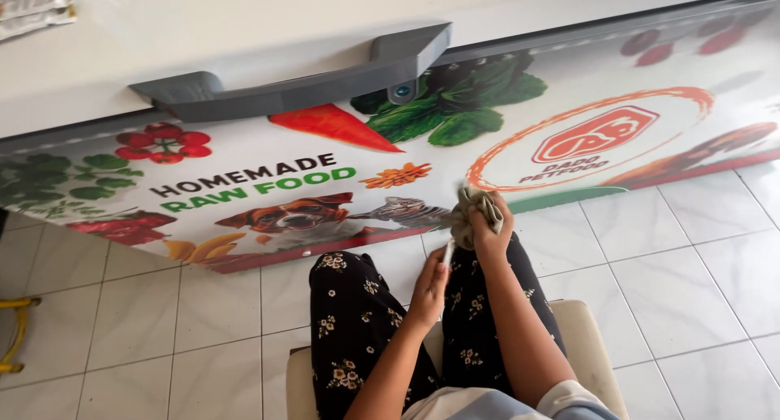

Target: Cleaning individual pet treat packets with a cloth and organizing them on top of a freezer.

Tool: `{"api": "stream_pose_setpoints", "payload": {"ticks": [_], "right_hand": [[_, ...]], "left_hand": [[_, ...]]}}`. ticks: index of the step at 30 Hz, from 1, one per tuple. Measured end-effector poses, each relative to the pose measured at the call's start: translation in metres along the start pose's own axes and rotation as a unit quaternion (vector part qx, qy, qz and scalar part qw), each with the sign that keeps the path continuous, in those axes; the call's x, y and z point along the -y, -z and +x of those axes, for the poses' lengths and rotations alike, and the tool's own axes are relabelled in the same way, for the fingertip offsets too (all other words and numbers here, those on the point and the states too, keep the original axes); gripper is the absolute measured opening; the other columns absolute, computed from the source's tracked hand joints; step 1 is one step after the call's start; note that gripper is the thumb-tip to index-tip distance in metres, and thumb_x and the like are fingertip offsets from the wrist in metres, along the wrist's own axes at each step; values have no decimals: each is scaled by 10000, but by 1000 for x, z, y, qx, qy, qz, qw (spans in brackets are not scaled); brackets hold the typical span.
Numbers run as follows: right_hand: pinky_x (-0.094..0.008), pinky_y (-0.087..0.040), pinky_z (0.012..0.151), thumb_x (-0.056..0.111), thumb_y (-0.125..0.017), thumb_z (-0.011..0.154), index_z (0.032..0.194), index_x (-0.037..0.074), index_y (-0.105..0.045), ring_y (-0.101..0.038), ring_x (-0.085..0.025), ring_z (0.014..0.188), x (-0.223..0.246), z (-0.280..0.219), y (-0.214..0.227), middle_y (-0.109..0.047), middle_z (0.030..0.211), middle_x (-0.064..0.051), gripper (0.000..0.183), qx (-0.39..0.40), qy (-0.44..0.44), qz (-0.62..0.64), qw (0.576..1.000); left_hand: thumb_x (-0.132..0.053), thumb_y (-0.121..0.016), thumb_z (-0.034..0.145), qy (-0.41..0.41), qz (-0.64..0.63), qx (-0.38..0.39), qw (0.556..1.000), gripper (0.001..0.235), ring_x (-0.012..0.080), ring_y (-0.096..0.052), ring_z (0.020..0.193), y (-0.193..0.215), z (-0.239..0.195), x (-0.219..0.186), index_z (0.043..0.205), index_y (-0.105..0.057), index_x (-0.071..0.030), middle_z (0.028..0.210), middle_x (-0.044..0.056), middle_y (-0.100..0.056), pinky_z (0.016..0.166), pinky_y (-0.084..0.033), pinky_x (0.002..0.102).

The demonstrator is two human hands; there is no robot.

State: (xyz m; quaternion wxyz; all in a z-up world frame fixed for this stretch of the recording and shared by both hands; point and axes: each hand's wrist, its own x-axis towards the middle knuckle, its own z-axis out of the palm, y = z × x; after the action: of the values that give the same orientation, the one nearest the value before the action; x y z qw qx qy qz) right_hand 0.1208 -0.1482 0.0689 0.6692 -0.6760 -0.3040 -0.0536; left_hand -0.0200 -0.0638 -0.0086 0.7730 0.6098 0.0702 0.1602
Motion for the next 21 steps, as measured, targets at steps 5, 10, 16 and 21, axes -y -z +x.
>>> {"api": "stream_pose_setpoints", "payload": {"ticks": [5,10,16,21], "right_hand": [[-289,-547,628,94,-667,658,781,55,-678,-682,-151,695,2,-41,-12,-706,827,-55,130,165,33,100,981],[-308,-544,692,103,-634,682,823,33,-659,-653,-172,760,17,-43,-23,-680,876,-60,159,132,9,155,979],[-318,-492,692,136,-668,693,909,1,-648,-591,-146,762,-4,-105,-41,-640,799,-35,255,112,-206,195,953],[-330,-524,716,119,-709,680,888,9,-661,-645,-231,772,29,-91,-24,-658,838,-98,241,238,-60,152,958]], "left_hand": [[-406,-373,1179,-174,175,-140,959,461,175,-566,1129,11,18,0,1440,-492,-45,1243,59,-583,993,-452,319],[-369,-360,1101,-71,-34,-182,980,476,206,-597,1130,14,11,9,1426,-448,-33,1248,104,-613,989,-486,341],[-336,-436,1062,-21,-111,-163,980,488,180,-594,1139,57,21,62,1473,-439,-73,1273,67,-614,989,-487,326],[-372,-458,1070,63,-71,-246,965,492,192,-501,778,77,29,36,1443,-563,-69,1048,100,-665,645,-396,340]]}}
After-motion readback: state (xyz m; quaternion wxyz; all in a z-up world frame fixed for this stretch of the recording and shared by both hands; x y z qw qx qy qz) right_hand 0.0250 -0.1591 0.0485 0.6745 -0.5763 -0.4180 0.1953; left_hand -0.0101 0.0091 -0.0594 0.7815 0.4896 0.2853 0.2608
